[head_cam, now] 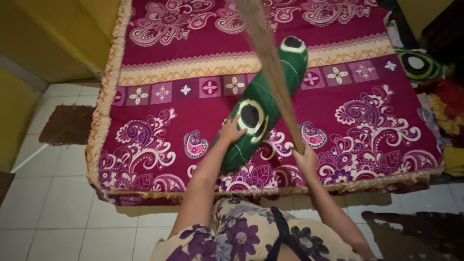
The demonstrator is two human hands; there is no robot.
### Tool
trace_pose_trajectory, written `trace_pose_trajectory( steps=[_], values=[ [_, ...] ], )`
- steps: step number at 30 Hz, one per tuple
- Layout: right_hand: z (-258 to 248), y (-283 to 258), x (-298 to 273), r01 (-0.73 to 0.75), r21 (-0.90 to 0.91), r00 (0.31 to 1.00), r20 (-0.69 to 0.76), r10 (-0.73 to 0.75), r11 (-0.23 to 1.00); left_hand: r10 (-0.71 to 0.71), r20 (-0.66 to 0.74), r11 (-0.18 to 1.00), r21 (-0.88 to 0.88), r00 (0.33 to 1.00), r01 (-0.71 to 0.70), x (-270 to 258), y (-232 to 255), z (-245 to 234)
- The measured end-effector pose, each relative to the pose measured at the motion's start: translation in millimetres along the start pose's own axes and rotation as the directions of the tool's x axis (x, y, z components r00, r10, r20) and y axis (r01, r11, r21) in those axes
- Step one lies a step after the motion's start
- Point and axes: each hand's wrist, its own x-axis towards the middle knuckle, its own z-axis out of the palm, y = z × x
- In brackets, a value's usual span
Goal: The person sweeps a bed with a broom. They first straighten the bedsheet and then repeatedly sweep the surface of the bed with a broom.
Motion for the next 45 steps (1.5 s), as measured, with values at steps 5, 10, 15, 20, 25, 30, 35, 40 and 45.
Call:
trace_pose_trajectory(
  steps=[5, 10, 15, 20, 25, 30, 35, 40, 45],
  values=[
    [10, 9, 1, -0.064, -0.048, 0.998, 0.027, 0.065, 0.997, 0.11, 0.002, 0.989, 0.096, 0.994, -0.11, 10, 6, 26],
    [11, 35, 10, -0.205, -0.122, 0.933, 0.276, 0.232, 0.971, 0.232, -0.195, 0.973, 0.065, 0.953, -0.223, 33, 21, 34],
    [0, 15, 62, -0.009, 0.179, 0.999, 0.054, -0.001, 0.984, 0.086, -0.019, 0.996, -0.021, 0.996, -0.086, 8, 25, 23],
    [4, 14, 74, 0.007, -0.03, 0.992, -0.124, -0.01, 1.0, 0.088, -0.059, 0.995, 0.055, 0.994, -0.084, -13, 41, 32],
    [8, 14, 84, -0.22, -0.155, 0.965, 0.11, 0.238, 0.963, 0.134, -0.103, 0.982, 0.147, 0.986, -0.118, -15, 51, 53],
    [-2, -10, 121, -0.02, 0.046, 0.997, -0.075, 0.023, 0.999, 0.169, -0.127, 0.976, 0.161, 0.977, -0.148, -25, 47, 69],
    [1, 2, 105, 0.065, 0.03, 0.977, -0.206, -0.058, 0.997, 0.2, -0.142, 0.967, 0.19, 0.969, -0.171, -31, 48, 74],
    [2, 27, 70, -0.239, -0.121, 0.963, 0.093, 0.251, 0.963, 0.213, -0.131, 0.962, 0.202, 0.968, -0.185, -32, 51, 73],
    [-24, 7, 83, -0.065, 0.145, 0.996, -0.046, 0.072, 0.987, 0.205, -0.132, 0.966, 0.185, 0.97, -0.179, -39, 52, 69]
  ],
)
